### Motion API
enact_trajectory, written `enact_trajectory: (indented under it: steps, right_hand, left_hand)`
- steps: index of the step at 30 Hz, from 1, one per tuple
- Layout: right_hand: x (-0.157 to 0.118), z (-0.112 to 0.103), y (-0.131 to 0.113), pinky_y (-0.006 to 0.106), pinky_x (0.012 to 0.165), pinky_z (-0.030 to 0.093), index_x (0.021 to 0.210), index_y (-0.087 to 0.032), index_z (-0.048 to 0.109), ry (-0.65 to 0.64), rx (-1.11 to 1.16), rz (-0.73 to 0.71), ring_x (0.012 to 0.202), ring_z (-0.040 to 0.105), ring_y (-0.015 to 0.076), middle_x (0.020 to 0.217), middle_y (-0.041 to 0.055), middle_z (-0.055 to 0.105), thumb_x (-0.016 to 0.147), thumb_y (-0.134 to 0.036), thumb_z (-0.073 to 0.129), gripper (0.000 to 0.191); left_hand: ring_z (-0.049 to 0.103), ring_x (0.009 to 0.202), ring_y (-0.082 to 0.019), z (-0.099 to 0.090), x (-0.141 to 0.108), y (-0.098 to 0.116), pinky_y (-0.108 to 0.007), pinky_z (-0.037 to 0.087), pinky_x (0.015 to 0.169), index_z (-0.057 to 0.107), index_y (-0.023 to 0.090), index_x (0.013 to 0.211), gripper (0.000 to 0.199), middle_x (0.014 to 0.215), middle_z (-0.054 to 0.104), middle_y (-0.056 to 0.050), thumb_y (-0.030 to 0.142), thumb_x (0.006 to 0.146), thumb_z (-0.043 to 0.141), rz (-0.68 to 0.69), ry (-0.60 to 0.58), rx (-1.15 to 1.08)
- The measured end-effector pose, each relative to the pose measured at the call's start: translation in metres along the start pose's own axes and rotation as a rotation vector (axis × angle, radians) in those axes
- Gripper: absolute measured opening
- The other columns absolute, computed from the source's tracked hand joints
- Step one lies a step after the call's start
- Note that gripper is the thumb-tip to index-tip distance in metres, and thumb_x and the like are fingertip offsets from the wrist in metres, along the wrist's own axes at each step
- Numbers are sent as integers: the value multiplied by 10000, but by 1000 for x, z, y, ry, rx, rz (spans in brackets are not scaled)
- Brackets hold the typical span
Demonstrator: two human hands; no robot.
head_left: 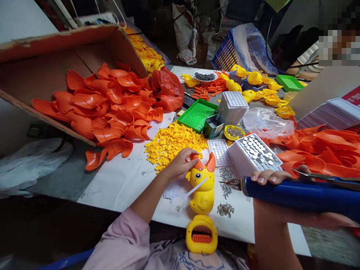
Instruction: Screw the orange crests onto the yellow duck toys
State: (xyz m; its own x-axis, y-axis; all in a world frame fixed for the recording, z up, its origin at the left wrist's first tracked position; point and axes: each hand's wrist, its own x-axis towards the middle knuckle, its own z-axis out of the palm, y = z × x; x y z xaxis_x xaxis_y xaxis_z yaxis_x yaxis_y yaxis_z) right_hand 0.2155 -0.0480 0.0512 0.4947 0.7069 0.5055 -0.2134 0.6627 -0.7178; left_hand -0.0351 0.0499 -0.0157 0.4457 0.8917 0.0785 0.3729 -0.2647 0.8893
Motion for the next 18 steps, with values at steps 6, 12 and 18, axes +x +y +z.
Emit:
enact_trajectory:
  steps: [6,12,18]
  right_hand:
    - [-9,-3,-16,360,354,444,1074,-326,721,88,-67,-73,356,464,172,536,-37,580,586,-907,421,816]
    - [-11,5,-31,302,315,385,955,-370,748,122,-118,-88,311,383,131,452,-66,483,563,-940,384,781]
    - [-12,5,-40,337,322,437,962,-359,750,86,-90,-42,324,443,151,474,-54,560,581,-929,393,773]
  left_hand:
    - [607,912,-166,-10,3,23,-304,503,842,629,175,942,144,957,624,-45,220,872,511,99,-15,-34]
    - [573,783,-132,-40,-3,70,-258,460,736,561,184,891,84,841,602,14,238,833,587,104,67,81]
    - [597,756,-185,-24,8,101,-305,462,716,582,166,768,92,768,632,-32,90,792,535,21,-72,521]
